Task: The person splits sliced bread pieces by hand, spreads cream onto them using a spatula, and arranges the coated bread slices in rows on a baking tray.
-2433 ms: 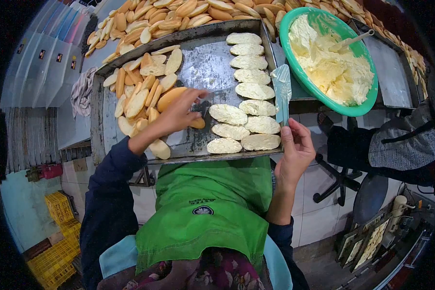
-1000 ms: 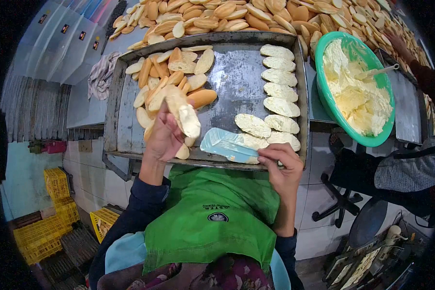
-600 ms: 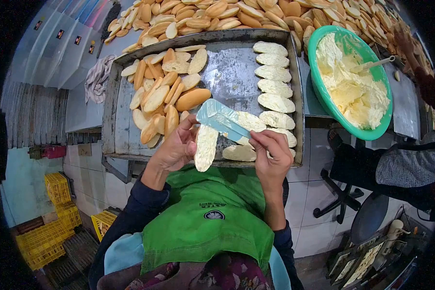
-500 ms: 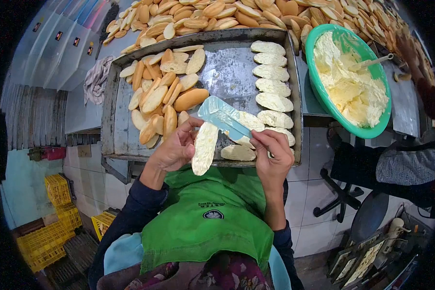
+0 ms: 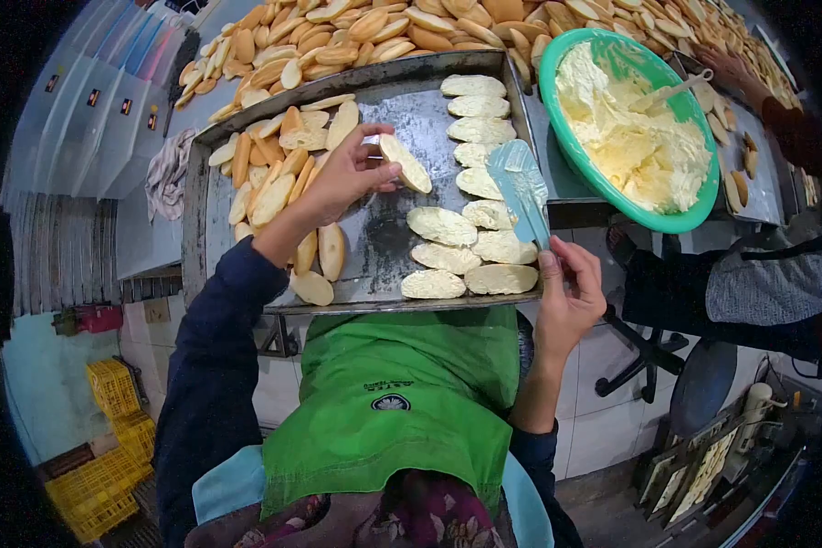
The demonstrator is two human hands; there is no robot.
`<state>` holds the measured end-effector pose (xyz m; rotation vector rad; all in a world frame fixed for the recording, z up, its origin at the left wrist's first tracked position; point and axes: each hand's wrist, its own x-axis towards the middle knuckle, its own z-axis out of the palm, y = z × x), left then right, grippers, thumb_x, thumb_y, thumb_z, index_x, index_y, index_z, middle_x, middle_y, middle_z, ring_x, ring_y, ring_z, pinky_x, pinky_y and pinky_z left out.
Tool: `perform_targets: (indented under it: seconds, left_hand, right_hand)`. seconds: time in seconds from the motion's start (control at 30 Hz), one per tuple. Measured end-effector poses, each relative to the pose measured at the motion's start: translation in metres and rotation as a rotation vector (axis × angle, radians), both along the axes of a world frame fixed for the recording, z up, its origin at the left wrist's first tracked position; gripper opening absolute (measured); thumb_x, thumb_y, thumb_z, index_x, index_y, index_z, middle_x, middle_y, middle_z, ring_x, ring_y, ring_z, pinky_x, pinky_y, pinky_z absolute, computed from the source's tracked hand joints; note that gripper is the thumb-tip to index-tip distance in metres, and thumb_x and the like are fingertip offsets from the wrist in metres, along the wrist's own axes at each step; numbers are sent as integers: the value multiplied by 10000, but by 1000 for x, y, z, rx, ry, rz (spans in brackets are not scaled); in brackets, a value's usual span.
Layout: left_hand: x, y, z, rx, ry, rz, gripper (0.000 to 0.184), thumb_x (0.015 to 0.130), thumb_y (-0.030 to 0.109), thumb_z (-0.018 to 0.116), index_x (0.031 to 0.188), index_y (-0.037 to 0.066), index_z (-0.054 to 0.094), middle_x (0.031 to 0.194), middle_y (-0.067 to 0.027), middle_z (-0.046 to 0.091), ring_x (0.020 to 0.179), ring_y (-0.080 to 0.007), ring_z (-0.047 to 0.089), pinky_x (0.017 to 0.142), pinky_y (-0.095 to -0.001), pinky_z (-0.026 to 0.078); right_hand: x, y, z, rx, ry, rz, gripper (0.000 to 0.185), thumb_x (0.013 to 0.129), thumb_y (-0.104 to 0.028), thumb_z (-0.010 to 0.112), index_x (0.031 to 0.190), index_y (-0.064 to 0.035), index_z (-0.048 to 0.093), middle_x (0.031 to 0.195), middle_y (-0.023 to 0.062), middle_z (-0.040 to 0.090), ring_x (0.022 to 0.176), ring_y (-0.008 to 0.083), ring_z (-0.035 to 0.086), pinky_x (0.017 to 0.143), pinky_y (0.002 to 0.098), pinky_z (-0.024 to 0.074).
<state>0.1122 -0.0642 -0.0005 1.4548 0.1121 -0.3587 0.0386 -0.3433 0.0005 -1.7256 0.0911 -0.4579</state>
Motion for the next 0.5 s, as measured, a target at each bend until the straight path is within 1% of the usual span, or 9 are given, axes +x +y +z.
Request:
perform_targets:
  seconds: [0.03,0.07,0.1,0.17,0.2,0.23,0.3,0.43,0.5]
  left_hand:
    - [5,1,-12,153,-28,-30,504,772,82,647,1197,79,375,962,-61,522,880,-117,532,667,-228,476]
    - [8,2,-26,216,-30,-58,471,765,71,650,1159,61,393,920,-59,543,860,-121,547,654,-238,476]
    - [7,1,-32,216,-30,-61,471,765,71,650,1159,61,393,920,-59,543,860,-121,547,654,-238,476]
    - [3,-1,-38,428,-96,-153,460,756,54,648,1143,46,400,931,-74,544,835,-123,552,662,-248,477]
    - [1,-3,-36,513,-130,-149,431,750,47,645,1123,18,430,950,-87,560,845,-141,566,694,-257,480]
    - [0,-3,-38,513,-129,-148,431,750,47,645,1123,18,430,950,-87,560,845,-141,566,694,-257,480]
    - [-1,-2,-43,591,-220,-149,366,748,37,637,1079,-2,485,983,-92,573,868,-160,577,735,-269,480]
    - [-5,-4,-46,631,-225,-146,314,747,26,628,1042,-11,528,1030,-95,573,894,-170,579,773,-274,475]
    - [-6,-9,-44,581,-168,-185,295,749,12,616,1033,-10,537,1042,-103,571,913,-167,572,785,-280,473]
  right_hand:
    - [-2,-1,0,9,6,-14,163,743,28,635,906,26,635,909,74,566,814,115,529,710,213,433]
    - [-3,-2,0,19,14,-25,161,746,27,633,907,26,635,910,75,566,815,116,530,715,214,433]
    - [-3,-3,-1,18,15,-28,161,746,27,633,907,26,635,910,75,566,815,116,530,715,214,433]
    - [-4,-5,-3,1,-11,-36,161,750,25,631,911,24,635,911,77,567,811,118,532,716,218,434]
    - [-3,-6,-3,0,-10,-35,161,750,25,631,911,24,635,911,77,567,811,118,532,716,218,434]
    - [-3,-6,-3,6,-3,-45,162,750,26,631,912,24,635,910,77,568,810,119,533,718,220,435]
    - [-3,-6,-2,12,5,-52,164,750,26,632,914,23,634,910,78,569,808,121,535,721,222,436]
    - [-2,-4,-2,-10,-7,-47,170,748,27,634,918,21,633,920,78,567,810,124,539,729,226,438]
    - [-3,-5,-3,-20,-5,-48,173,748,28,635,920,21,632,926,79,565,812,125,540,733,228,439]
